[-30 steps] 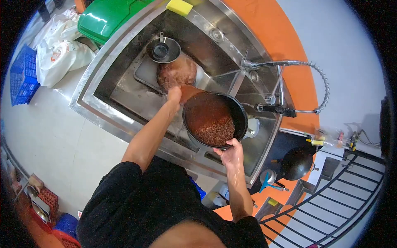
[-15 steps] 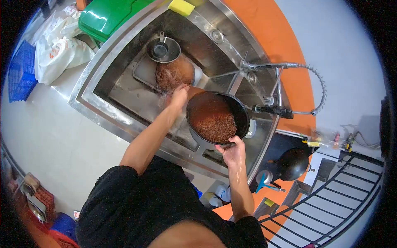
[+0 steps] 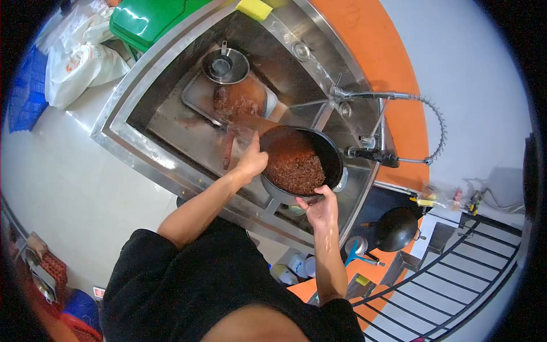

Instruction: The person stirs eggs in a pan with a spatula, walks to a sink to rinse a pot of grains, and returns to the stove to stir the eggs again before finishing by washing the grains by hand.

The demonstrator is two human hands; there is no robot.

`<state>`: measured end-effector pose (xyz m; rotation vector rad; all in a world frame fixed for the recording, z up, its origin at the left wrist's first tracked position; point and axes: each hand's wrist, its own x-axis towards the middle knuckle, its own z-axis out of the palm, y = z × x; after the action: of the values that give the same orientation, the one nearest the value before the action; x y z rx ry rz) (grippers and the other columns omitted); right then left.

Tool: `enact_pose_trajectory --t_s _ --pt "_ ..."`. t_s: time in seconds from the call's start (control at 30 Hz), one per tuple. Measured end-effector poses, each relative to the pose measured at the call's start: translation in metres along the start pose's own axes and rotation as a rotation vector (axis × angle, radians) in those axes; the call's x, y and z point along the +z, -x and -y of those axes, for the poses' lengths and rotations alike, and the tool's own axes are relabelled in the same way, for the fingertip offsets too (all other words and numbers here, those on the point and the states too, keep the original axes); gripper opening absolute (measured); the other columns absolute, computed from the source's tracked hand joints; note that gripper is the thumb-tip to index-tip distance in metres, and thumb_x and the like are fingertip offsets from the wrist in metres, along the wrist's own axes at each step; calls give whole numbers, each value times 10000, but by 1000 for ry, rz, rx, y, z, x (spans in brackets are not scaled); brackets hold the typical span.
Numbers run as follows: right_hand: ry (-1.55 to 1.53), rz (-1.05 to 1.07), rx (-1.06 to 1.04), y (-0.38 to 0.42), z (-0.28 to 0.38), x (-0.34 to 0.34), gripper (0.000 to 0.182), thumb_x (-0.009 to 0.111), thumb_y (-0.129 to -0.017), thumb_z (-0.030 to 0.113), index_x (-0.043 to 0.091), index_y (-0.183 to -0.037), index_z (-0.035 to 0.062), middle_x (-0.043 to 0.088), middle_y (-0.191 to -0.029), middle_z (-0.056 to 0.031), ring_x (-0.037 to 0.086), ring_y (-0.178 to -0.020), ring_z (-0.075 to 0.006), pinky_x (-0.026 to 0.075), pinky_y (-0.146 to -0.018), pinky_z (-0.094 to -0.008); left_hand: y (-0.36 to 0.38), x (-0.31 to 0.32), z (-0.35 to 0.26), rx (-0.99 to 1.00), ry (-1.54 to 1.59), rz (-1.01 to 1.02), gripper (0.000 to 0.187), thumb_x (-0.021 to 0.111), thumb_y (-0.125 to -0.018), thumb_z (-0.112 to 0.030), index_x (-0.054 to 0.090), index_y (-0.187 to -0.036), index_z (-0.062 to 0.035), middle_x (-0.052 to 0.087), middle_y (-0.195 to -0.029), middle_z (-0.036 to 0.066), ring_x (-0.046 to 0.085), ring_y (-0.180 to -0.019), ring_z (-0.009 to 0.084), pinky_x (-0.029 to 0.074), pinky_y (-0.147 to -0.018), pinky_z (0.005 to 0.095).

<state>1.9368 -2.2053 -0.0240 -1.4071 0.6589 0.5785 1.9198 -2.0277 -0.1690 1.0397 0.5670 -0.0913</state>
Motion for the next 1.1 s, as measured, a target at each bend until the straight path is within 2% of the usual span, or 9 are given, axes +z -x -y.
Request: enact_pose_trajectory --t_s 0.03,0.07,0.1,0.13,0.2,0.33,0.63,0.97,1.1 --pt "-27 8 8 -1 0 -1 550 564 -691 105 351 -1193 181 373 -1228 -94 430 -1100 -324 532 -683 -507 7 -1 -15 -1 3 0 735 445 -772 -34 127 -1433 -2 294 -1425 202 313 -1303 253 250 -1051 301" --pt "-25 6 7 0 1 1 550 564 -691 105 351 -1193 181 373 -1228 -94 430 -1100 -324 532 -683 -507 15 -2 -30 -25 -138 -16 740 441 -776 -29 98 -1431 11 305 -1419 211 328 -1294 257 257 -1045 294" --pt "17 -18 3 5 4 7 474 565 -692 128 414 -1141 129 416 -1201 -103 441 -1084 -304 511 -733 -470 20 -3 -41 -50 -279 -30 747 436 -780 -23 69 -1428 24 315 -1412 220 344 -1286 261 264 -1040 287" --pt "59 -42 0 7 5 10 413 566 -693 150 477 -1090 77 459 -1173 -112 452 -1069 -284 491 -782 -433 16 -3 -33 -51 -278 -26 747 436 -780 -23 69 -1428 24 315 -1412 220 344 -1286 261 264 -1040 287" --pt "63 -38 0 7 7 11 412 565 -696 148 477 -1093 77 460 -1176 -113 456 -1067 -283 491 -782 -434 6 -4 -18 -58 -158 40 755 435 -785 -16 40 -1428 23 343 -1393 238 362 -1278 274 270 -1034 275" --pt "66 -24 3 5 9 10 405 561 -704 141 477 -1095 75 461 -1185 -116 466 -1064 -281 493 -786 -435 7 -2 -21 -60 -202 35 755 437 -788 -22 34 -1425 30 369 -1372 251 376 -1272 279 278 -1028 271" --pt "91 1 -18 5 10 10 389 564 -703 139 475 -1075 67 474 -1187 -127 482 -1060 -303 471 -830 -470 2 -3 -14 -43 -229 35 746 439 -785 -13 55 -1422 37 315 -1402 262 328 -1308 271 244 -1053 272" --pt "123 -23 -8 9 13 15 420 567 -711 134 464 -1113 65 468 -1187 -120 479 -1058 -288 472 -829 -453 -8 -3 9 -20 -155 43 731 427 -792 -7 56 -1420 42 307 -1408 256 315 -1314 274 232 -1060 274" --pt "120 -11 -3 9 12 15 412 566 -717 131 465 -1112 74 467 -1187 -110 477 -1063 -274 476 -821 -444 6 -5 -12 -40 -216 22 727 433 -790 -15 79 -1423 31 327 -1400 249 325 -1309 284 238 -1058 281"
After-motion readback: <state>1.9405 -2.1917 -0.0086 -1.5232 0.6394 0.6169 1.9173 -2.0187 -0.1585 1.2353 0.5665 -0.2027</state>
